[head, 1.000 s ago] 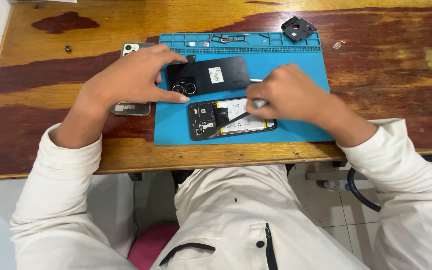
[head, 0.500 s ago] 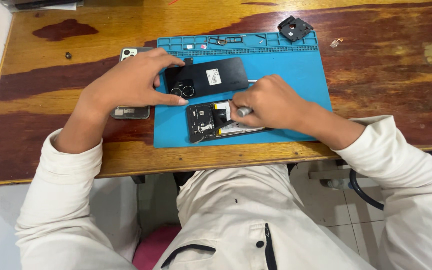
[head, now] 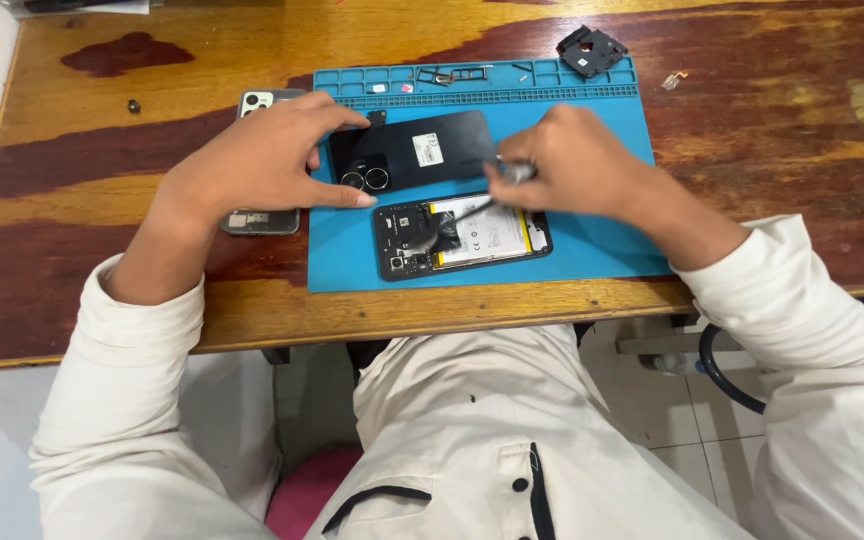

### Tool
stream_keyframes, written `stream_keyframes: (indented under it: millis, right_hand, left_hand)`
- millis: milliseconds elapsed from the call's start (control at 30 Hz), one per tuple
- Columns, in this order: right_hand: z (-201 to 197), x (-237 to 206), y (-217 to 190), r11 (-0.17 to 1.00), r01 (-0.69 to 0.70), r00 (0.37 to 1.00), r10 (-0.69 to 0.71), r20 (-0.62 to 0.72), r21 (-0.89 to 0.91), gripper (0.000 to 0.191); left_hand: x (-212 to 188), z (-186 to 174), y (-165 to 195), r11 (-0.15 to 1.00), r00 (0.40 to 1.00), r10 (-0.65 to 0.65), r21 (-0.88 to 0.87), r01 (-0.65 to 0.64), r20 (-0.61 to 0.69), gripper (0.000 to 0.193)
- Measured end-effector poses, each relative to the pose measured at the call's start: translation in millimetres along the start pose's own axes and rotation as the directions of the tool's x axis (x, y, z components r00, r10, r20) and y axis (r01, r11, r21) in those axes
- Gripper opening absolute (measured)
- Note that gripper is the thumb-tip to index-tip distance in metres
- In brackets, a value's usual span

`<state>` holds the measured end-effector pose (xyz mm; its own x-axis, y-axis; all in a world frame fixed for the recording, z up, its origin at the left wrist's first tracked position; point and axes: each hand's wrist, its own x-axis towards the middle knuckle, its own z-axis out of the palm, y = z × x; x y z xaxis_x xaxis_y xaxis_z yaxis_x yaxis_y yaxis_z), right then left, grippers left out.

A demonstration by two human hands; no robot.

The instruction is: The person uses a precision screwdriver and tweezers to remove and install small screws and components on a disassembled smartphone placed on a blue anti-static mat. The person also uses a brush to clean the interior of the phone and handles a separate phone back cover.

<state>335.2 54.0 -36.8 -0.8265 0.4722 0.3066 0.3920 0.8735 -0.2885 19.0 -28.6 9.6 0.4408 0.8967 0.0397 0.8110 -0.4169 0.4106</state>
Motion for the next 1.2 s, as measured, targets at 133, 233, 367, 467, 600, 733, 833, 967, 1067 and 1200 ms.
stream_keyframes:
  millis: [133, 233, 367, 467, 600, 733, 833, 967, 1067, 1200]
  right_hand:
    - [-4.0, 2.8, 0.4, 0.996, -0.050, 0.996, 0.044, -0.078, -0.076, 0.033]
    - [12.1, 1.2, -11.3, 0.998, 0.021, 0.995, -0.027, -0.097, -0.054, 0.030]
    - [13.0, 0.4, -11.1, 1.000, 0.024, 0.999, -0.024, -0.037, -0.002, 0.033]
    - [5.1, 4.8, -6.2, 0.999, -0.032, 0.997, 0.030, -0.066, -0.034, 0.031]
    - [15.2, 5.2, -19.7, 0.997, 0.016, 0.994, -0.024, -0.108, -0.070, 0.037]
    - [15.5, 2.6, -18.6, 0.990, 0.141, 0.986, -0.140, -0.094, 0.003, 0.039]
    - [8.2, 5.4, -6.1, 1.000, 0.002, 0.995, -0.003, -0.098, -0.005, 0.031]
    - [16.7, 3.2, -10.1, 0.995, 0.099, 0.983, -0.103, -0.151, -0.032, 0.032]
    - [20.3, 0.5, -15.2, 0.989, 0.140, 0.989, -0.138, -0.045, 0.048, 0.039]
    - [9.6, 4.6, -7.8, 1.000, -0.015, 0.998, 0.014, -0.057, -0.020, 0.041]
  left_hand:
    - [0.2, 0.5, -0.7, 1.000, 1.000, 0.009, -0.010, -0.009, -0.006, 0.083]
    - [0.3, 0.6, -1.7, 1.000, 1.000, 0.006, -0.008, -0.006, -0.006, 0.084]
    - [0.3, 0.9, -2.2, 1.000, 1.000, 0.012, -0.004, -0.012, -0.002, 0.084]
    - [0.2, 1.0, -2.1, 1.000, 1.000, -0.003, 0.008, 0.003, 0.003, 0.084]
    - [0.6, 1.5, -3.1, 1.000, 1.000, -0.015, 0.017, 0.015, 0.004, 0.085]
    - [0.1, 2.2, -4.9, 1.000, 1.000, 0.008, 0.005, -0.008, 0.000, 0.084]
    - [0.0, 2.9, -5.1, 1.000, 1.000, -0.011, 0.008, 0.011, 0.009, 0.085]
    - [0.1, 2.8, -5.2, 1.000, 1.000, 0.003, -0.004, -0.003, 0.002, 0.085]
    - [0.2, 3.4, -5.2, 1.000, 1.000, -0.013, 0.010, 0.013, 0.010, 0.086]
    - [-0.7, 2.4, -5.1, 0.999, 1.000, 0.019, -0.028, -0.019, -0.004, 0.084]
